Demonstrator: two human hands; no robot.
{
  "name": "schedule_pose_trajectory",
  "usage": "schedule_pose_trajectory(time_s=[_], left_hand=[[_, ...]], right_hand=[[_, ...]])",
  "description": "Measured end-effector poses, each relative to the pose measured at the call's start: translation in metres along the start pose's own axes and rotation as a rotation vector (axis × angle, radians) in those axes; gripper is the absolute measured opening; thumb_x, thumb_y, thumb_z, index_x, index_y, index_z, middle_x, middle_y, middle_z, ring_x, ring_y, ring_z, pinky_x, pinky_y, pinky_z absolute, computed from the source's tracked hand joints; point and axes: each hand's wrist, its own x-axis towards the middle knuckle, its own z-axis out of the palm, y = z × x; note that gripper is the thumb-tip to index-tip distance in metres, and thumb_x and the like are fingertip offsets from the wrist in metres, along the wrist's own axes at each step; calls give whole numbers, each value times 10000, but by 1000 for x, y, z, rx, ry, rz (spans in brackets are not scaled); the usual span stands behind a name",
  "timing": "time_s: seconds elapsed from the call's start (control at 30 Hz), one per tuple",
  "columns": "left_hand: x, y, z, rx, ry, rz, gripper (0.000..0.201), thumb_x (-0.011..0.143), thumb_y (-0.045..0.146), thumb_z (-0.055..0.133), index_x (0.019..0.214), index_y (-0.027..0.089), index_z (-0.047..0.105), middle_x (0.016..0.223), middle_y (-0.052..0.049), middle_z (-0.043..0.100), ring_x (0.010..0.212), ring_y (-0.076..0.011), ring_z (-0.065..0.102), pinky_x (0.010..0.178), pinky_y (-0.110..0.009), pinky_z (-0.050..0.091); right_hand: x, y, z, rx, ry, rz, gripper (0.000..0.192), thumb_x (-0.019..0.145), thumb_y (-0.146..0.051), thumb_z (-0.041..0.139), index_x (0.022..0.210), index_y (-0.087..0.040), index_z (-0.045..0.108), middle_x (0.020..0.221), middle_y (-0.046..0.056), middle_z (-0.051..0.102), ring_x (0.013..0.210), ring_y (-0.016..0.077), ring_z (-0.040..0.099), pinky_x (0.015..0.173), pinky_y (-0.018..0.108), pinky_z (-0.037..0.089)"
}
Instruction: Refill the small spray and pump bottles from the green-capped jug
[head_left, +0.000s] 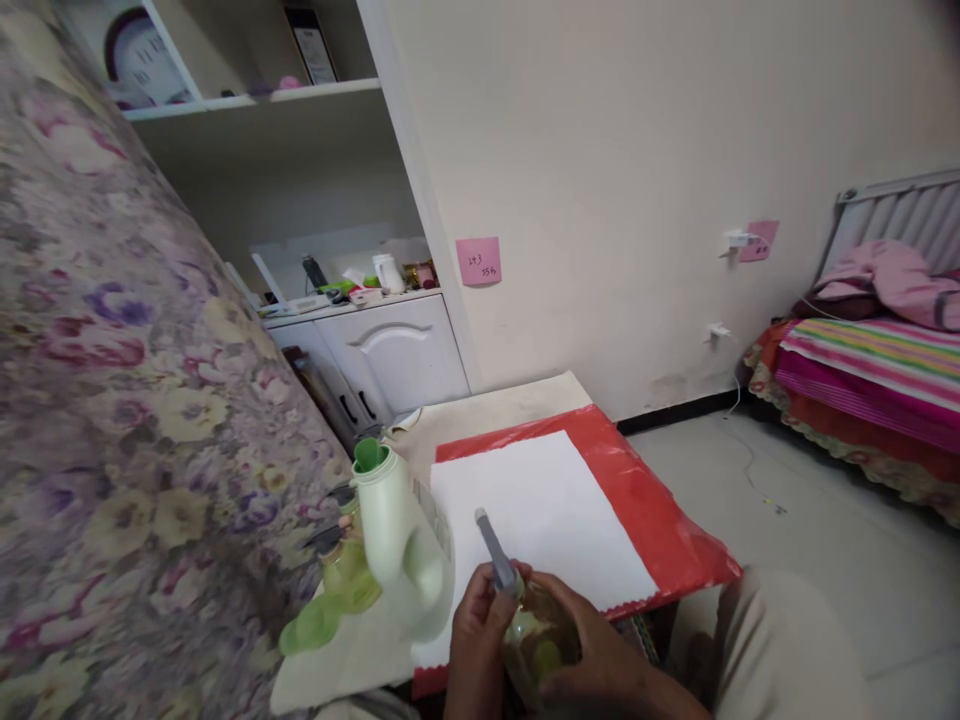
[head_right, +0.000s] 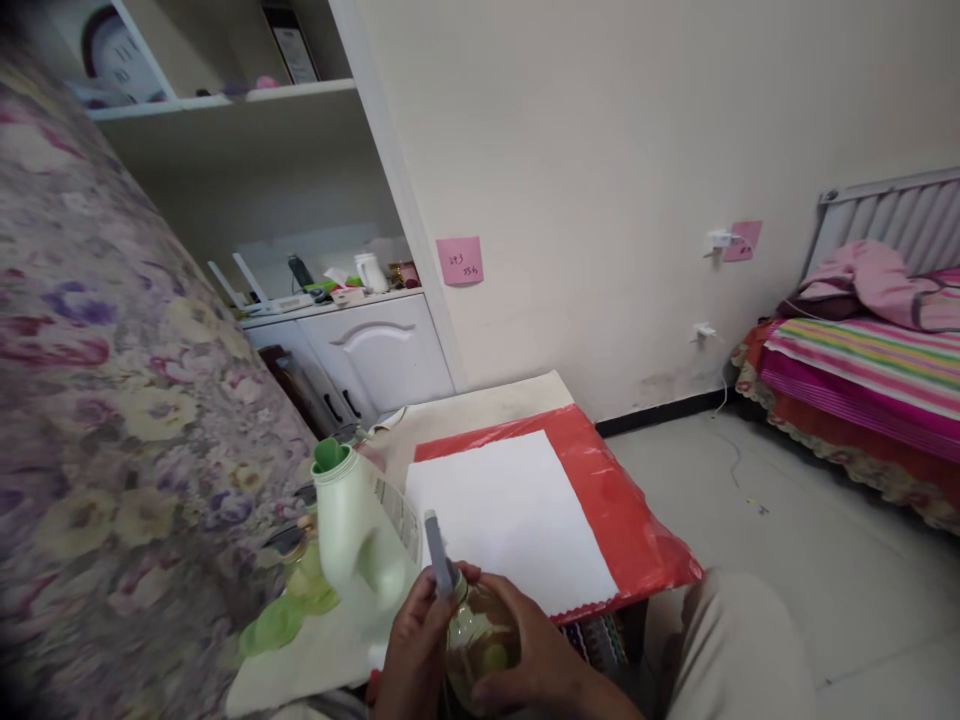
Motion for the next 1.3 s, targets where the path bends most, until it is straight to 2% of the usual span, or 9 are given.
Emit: schedule_pose_trajectory(time_s=[0.13, 0.27, 0.37, 0.5, 0.7, 0.87, 1.0, 1.17, 1.3], left_hand=[[-4, 5, 8, 37, 115, 5, 359, 614, 368, 799, 906, 194, 684, 948, -66, 738, 907, -258, 673, 815, -350, 510], [-14, 17, 8, 50, 26, -48, 478, 666, 477, 730, 1040, 183, 693, 1109, -132, 707, 1013, -320, 644, 859, -417, 498], [-14, 16, 3, -12, 18, -65, 518, 672, 514, 714, 1052, 161, 700, 1100, -159, 711, 1077, -340, 616, 916, -443, 463], [-6, 4, 1, -45, 42, -89, 495, 639, 483, 758, 1017, 169, 696, 1008, -135, 742, 962, -319, 671, 846, -429, 501], [-2, -9, 8, 18, 187, -70, 373, 658, 400, 768, 946, 175, 698, 976, -81, 742, 908, -255, 679, 761, -332, 529], [-2, -3, 11, -56, 157, -79, 357, 637, 412, 776, 895, 177, 698, 885, -52, 737, 747, -203, 674, 690, -320, 538], [-1, 5, 14, -108, 161, -38, 328, 657, 411, 762, 875, 181, 680, 862, -44, 729, 778, -207, 678, 717, -322, 533], [3, 12, 13, 118, 252, -8, 311, 700, 427, 721, 877, 174, 685, 832, -36, 716, 855, -222, 656, 810, -340, 511], [8, 19, 11, 266, 273, 172, 272, 732, 431, 685, 850, 185, 692, 814, -24, 715, 902, -226, 638, 897, -334, 452]], right_hand=[[-2, 3, 0, -60, 40, 41, 988, 498, -344, 876, 1370, -267, 418, 1432, 105, 453, 1336, 334, 373, 1105, 470, 275], [-1, -1, 4, 58, -19, 13, 940, 530, -357, 863, 1358, -271, 428, 1408, 95, 483, 1334, 331, 378, 1099, 464, 285], [0, 2, 5, 104, -33, -9, 980, 521, -382, 871, 1375, -241, 410, 1401, 107, 484, 1328, 328, 387, 1107, 457, 271], [-2, 11, -1, 80, -5, 27, 1037, 495, -416, 879, 1391, -233, 391, 1442, 117, 436, 1371, 330, 315, 1123, 452, 244], [-7, 9, -7, -17, 10, 10, 936, 543, -332, 869, 1362, -253, 423, 1439, 112, 444, 1333, 310, 384, 1104, 443, 280], [-5, 6, -2, 81, -20, -1, 928, 547, -375, 858, 1358, -260, 421, 1403, 105, 476, 1295, 309, 432, 1074, 435, 323], [-5, 7, -5, 24, -13, 15, 914, 537, -376, 857, 1341, -265, 435, 1376, 95, 500, 1294, 314, 425, 1073, 430, 319], [-8, 11, -13, -146, 23, -1, 890, 552, -383, 836, 1337, -265, 433, 1334, 78, 502, 1255, 307, 448, 1057, 408, 332], [-9, 19, -19, -256, 52, 9, 898, 547, -406, 826, 1339, -266, 427, 1315, 79, 471, 1232, 298, 452, 1045, 414, 343]])
